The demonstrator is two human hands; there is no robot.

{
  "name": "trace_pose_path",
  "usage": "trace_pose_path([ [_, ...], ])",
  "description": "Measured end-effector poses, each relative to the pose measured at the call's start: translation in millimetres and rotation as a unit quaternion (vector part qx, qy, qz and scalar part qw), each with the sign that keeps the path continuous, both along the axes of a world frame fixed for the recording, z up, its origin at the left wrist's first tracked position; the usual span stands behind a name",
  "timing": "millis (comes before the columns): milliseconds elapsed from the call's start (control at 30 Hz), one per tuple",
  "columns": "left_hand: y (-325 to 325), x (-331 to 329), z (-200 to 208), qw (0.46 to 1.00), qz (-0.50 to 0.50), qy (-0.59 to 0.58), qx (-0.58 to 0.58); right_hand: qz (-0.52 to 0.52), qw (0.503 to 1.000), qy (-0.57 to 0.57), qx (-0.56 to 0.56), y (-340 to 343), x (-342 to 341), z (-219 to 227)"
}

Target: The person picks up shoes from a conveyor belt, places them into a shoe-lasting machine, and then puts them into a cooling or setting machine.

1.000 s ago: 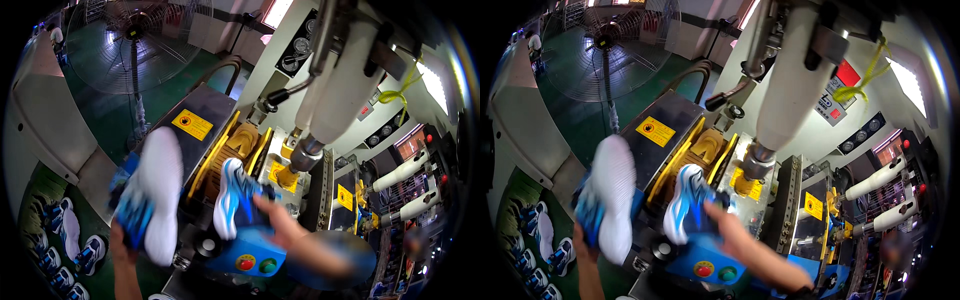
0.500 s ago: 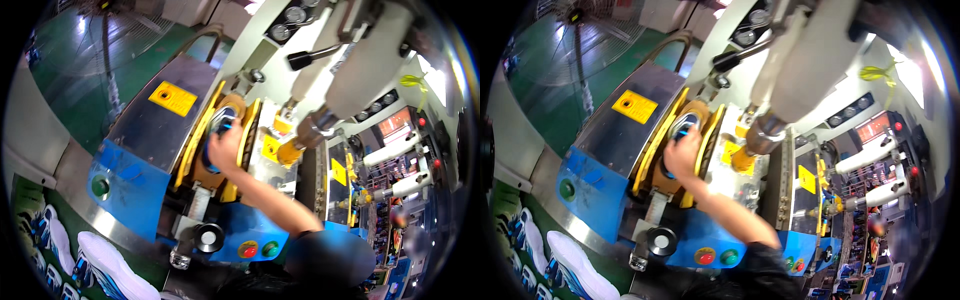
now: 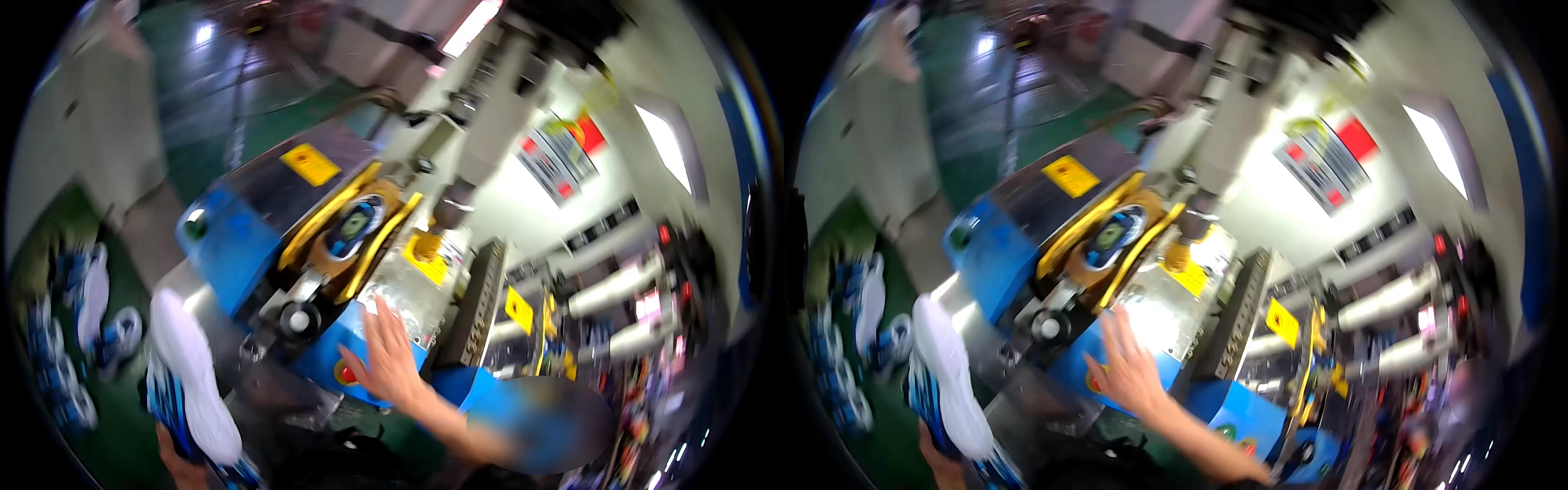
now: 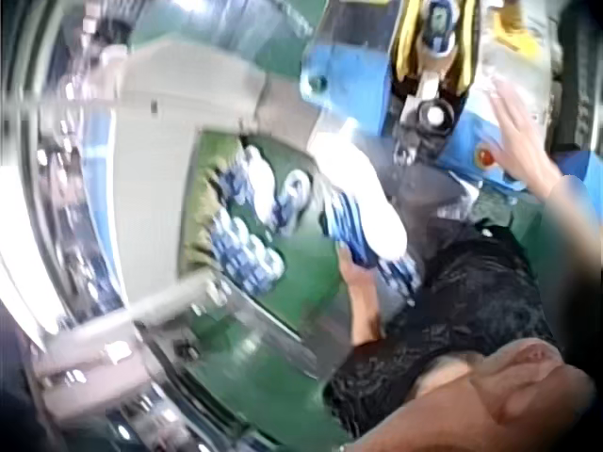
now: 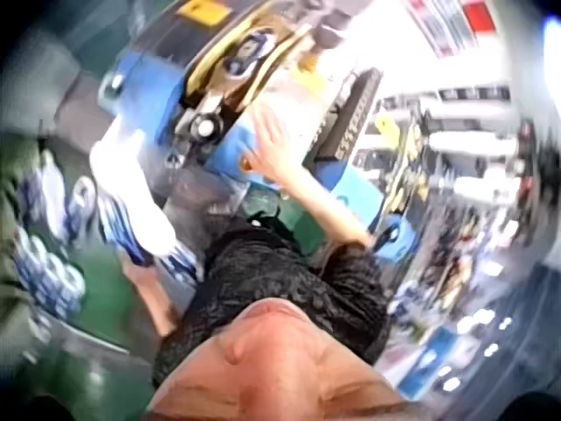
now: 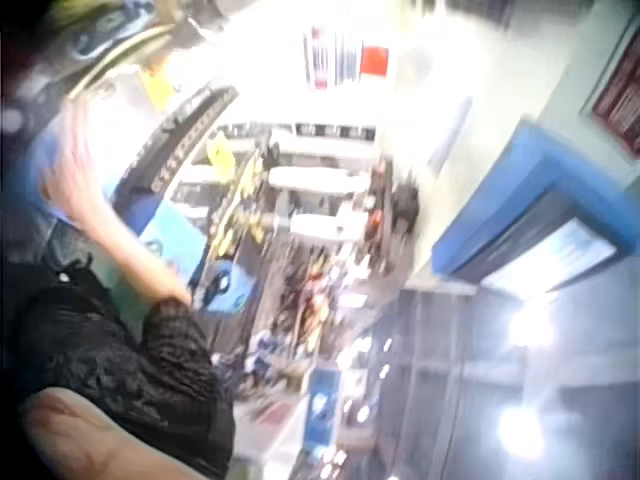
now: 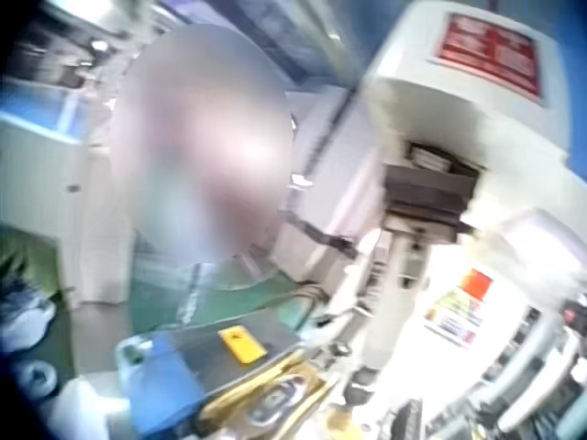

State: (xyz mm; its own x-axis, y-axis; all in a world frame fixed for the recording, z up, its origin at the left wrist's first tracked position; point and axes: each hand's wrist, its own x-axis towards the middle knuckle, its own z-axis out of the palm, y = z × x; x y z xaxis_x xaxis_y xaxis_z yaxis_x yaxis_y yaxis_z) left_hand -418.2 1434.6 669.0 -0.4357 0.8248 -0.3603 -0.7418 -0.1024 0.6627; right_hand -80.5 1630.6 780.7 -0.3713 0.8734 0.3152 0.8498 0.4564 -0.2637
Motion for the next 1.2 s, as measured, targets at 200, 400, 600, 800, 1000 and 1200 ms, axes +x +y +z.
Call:
trace_pose_path([
  [200, -20.1, 52.5, 35.4, 0.998, -0.017, 0.007, 0.059, -0.086, 0.986, 0.008, -0.143, -98.4, 38.6, -26.3],
  [400, -89.7, 129.1, 117.5, 0.978, -0.154, 0.133, -0.038, 0.139, 0.623, 0.622, -0.453, -195.2, 2.6, -32.7],
  [600, -140.4, 172.5, 186.0, 0.93, -0.244, 0.259, 0.092, 0.012, 0.363, 0.606, -0.708, -262.6, 20.2, -45.9],
  [800, -140.0, 99.5, 134.9, 0.944, -0.132, 0.262, 0.148, -0.118, 0.391, 0.461, -0.788, -291.8, -63.9, 15.9],
  [1000, -184.7, -17.6, 105.6, 0.986, 0.044, 0.159, -0.033, -0.094, 0.881, 0.153, -0.439, -321.0, -158.1, -116.8],
  [1200, -188.9, -94.4, 86.7, 0.982, -0.032, 0.178, -0.049, -0.103, 0.888, 0.224, -0.389, -299.1, -252.6, -176.7],
])
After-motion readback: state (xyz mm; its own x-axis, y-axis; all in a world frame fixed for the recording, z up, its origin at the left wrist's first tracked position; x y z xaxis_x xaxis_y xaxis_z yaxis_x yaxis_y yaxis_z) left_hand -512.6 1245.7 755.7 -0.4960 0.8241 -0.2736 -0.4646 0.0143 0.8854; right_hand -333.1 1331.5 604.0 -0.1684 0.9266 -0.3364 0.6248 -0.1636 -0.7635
